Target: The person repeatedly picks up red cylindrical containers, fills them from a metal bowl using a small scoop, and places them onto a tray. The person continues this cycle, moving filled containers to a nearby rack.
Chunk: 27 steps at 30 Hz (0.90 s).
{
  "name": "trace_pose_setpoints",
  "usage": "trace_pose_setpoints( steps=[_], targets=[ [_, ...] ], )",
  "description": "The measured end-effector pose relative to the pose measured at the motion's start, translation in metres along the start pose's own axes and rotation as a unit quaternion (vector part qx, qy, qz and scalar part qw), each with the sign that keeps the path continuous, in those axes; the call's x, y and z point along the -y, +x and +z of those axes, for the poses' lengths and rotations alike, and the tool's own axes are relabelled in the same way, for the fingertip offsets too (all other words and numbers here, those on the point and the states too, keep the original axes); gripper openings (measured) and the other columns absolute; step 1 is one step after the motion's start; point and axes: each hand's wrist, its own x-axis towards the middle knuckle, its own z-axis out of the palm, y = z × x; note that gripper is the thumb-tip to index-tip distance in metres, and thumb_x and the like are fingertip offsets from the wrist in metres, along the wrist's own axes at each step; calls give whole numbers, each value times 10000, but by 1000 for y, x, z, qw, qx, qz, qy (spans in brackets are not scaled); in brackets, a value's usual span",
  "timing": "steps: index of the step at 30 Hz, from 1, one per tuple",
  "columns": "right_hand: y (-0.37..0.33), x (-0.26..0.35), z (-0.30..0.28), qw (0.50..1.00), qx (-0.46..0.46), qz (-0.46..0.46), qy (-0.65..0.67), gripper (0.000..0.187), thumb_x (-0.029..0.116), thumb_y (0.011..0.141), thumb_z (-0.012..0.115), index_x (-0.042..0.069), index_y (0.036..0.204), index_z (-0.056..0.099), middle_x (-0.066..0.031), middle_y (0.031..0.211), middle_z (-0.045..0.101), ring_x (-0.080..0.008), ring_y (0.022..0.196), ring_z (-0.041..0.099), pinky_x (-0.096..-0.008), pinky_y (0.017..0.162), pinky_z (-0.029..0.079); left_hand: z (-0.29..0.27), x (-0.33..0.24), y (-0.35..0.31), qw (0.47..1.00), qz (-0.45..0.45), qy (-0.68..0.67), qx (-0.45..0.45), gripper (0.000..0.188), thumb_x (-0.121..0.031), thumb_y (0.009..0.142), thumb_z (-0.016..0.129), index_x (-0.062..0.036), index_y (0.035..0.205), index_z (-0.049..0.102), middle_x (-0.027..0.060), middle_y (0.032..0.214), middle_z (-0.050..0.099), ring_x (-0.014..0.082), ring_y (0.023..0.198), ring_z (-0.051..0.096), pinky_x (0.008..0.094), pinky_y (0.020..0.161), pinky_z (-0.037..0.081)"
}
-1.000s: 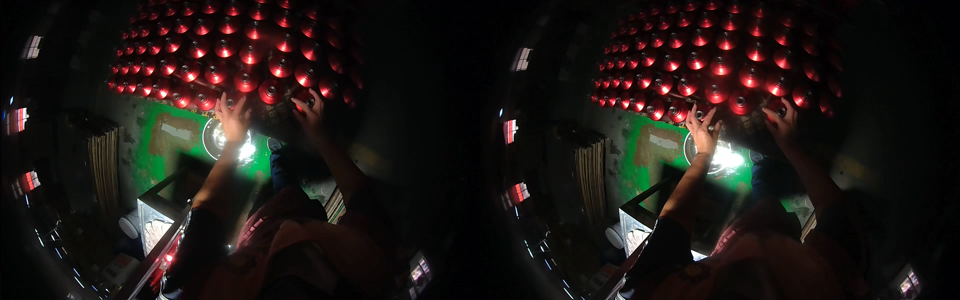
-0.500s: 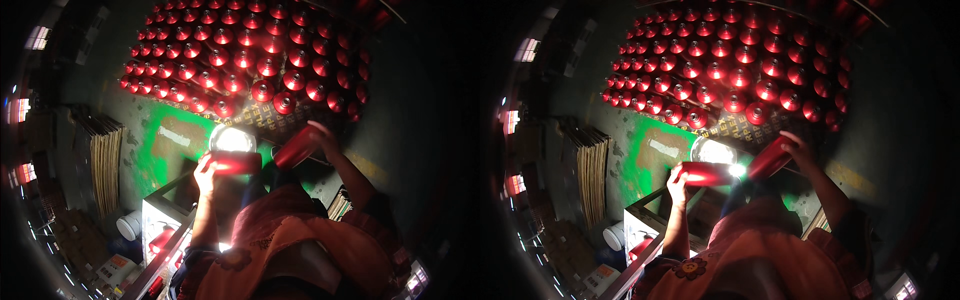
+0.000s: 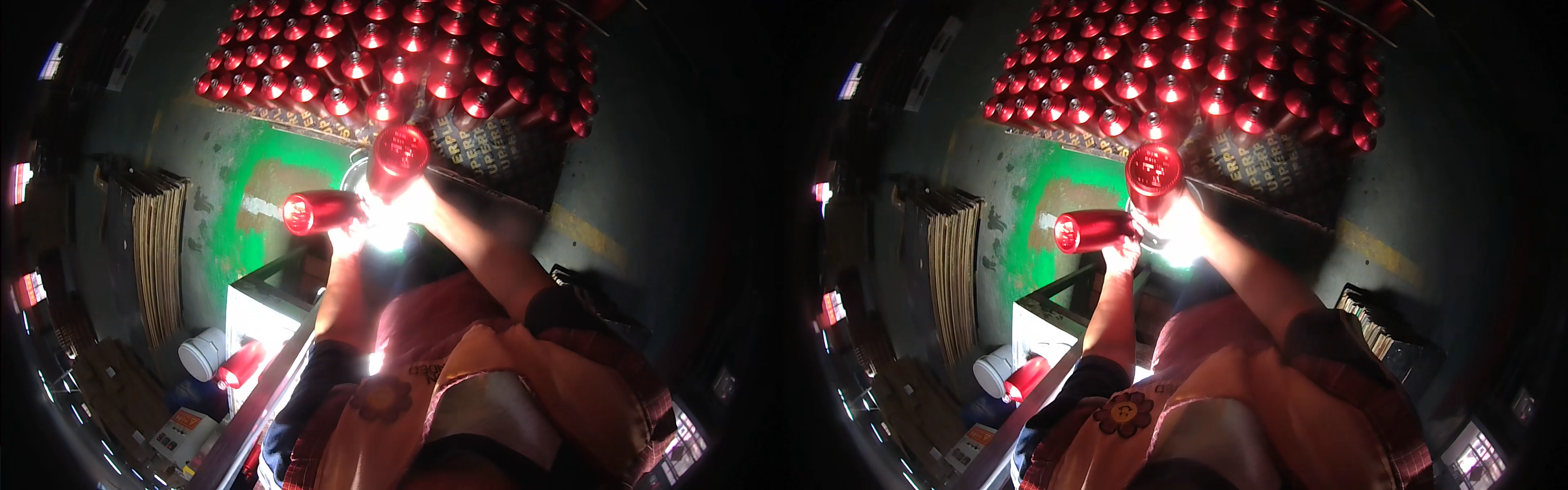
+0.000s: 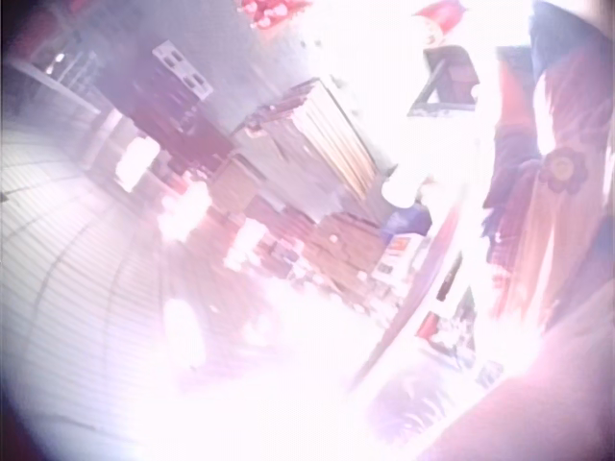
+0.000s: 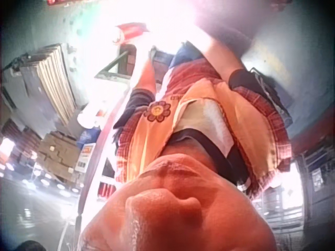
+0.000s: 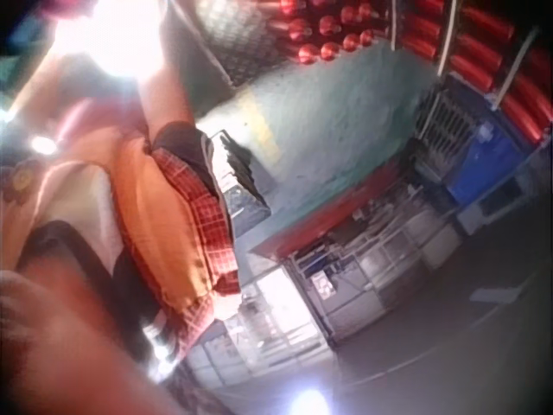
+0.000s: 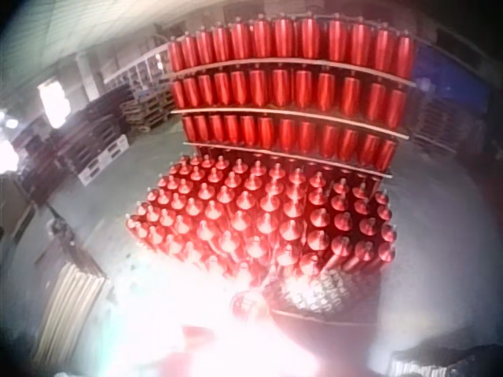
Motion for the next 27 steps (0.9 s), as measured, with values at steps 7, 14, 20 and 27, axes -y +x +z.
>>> trace_pose_setpoints(
  steps=[7,14,20,27],
  targets=[
    [-22,31,25,958,-191,72,201,328,199,988,505,-35,1215,549,-194,1123,619,-284,1055,612,-424,943,539,48,28,-4,976,196,-82,-57,353,-293,930,594,-32,1163,641,246,1270,559,389,1125,543,461,887,538],
    [-70,26,31,903,-248,216,278,455,391,934,570,34,1213,609,-200,1240,619,-379,1170,559,-550,991,485,35,120,-120,909,379,-9,-171,423,-390,968,516,-65,1222,608,242,1196,592,417,1073,569,540,883,549],
    [-179,-18,6,853,-28,394,341,430,409,975,550,186,1340,591,-198,1417,518,-450,1284,471,-604,1028,444,11,254,-270,867,415,71,-267,431,-363,939,570,-39,1221,608,214,1162,623,362,1020,616,494,875,561],
    [-244,-112,89,879,-76,471,8,390,466,959,475,182,1193,608,-217,1197,613,-369,988,651,-495,822,575,38,329,-505,741,499,236,-382,450,-330,905,632,-10,1219,609,182,1121,660,299,957,672,440,865,574]
  ],
)
